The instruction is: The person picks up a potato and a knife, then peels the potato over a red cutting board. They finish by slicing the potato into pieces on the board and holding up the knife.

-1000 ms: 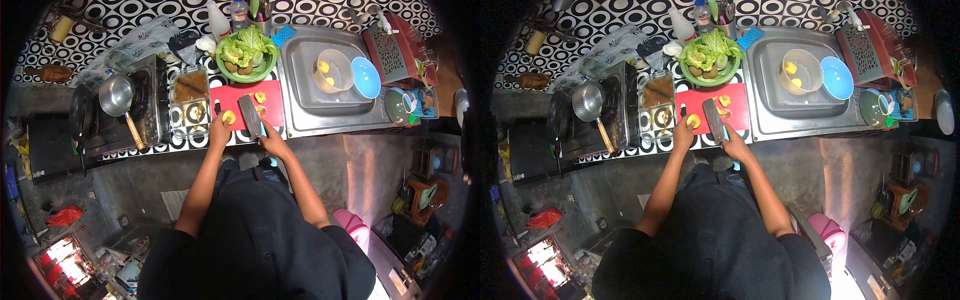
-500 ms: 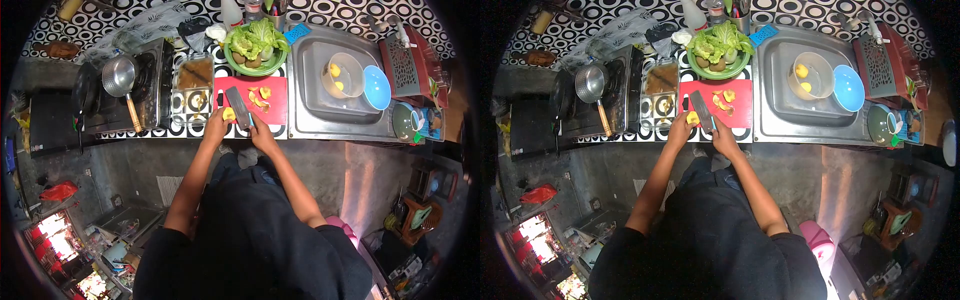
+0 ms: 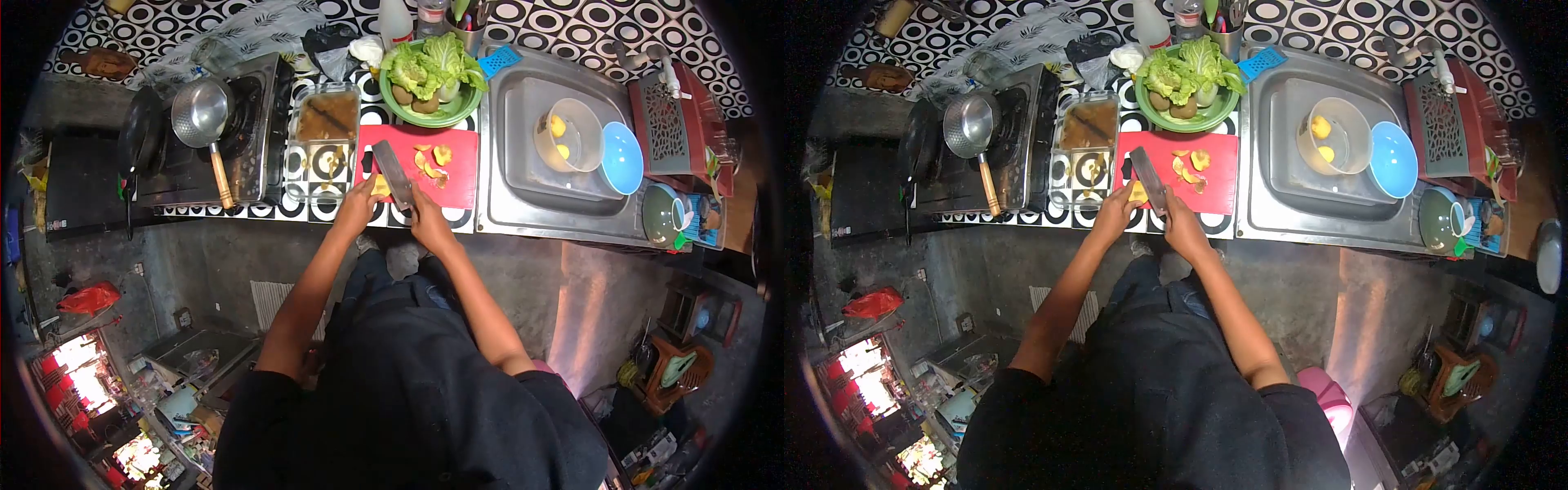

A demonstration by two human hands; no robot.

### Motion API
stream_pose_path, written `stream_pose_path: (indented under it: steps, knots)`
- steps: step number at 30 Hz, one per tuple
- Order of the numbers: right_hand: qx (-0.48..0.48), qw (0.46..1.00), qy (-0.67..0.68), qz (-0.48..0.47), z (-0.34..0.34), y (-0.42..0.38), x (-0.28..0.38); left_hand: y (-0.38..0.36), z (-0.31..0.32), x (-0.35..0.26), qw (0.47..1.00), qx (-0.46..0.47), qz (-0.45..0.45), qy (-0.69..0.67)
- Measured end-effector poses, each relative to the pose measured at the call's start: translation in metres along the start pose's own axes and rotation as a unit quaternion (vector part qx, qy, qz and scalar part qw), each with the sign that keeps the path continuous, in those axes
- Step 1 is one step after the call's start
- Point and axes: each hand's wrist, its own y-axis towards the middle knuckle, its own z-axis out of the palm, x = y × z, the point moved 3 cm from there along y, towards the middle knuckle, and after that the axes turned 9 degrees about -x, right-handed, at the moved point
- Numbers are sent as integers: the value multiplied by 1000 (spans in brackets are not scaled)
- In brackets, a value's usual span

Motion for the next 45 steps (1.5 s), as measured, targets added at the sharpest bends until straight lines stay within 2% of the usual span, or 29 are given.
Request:
stream_pose_path:
  steps: [7,16,19,22,25,28,35,38,41,45]
  knots:
    - [-7,999,-27,-25,8,3,5,-5,2,4,998,0,-42,-39]
    - [15,999,-27,16,8,12,9,-7,5,3,997,-42,-46,-48]
    - [15,1000,-26,-8,7,17,4,-5,5,0,995,-39,-76,-55]
    - [55,998,-6,44,3,25,4,-4,0,-7,988,4,-139,-68]
    - [33,999,-25,-1,4,29,3,-4,2,-6,987,-13,-133,-86]
    - [57,998,-38,14,1,34,10,-7,7,2,986,-7,-149,-73]
    - [19,999,-25,17,19,30,-11,-6,7,2,988,-33,-126,-89]
    - [40,998,-23,37,15,34,-7,-8,12,6,988,-40,-115,-99]
    - [50,999,-7,2,11,43,-6,-8,13,7,983,-47,-121,-132]
    - [130,989,-47,53,-3,54,19,-7,11,6,973,-38,-158,-162]
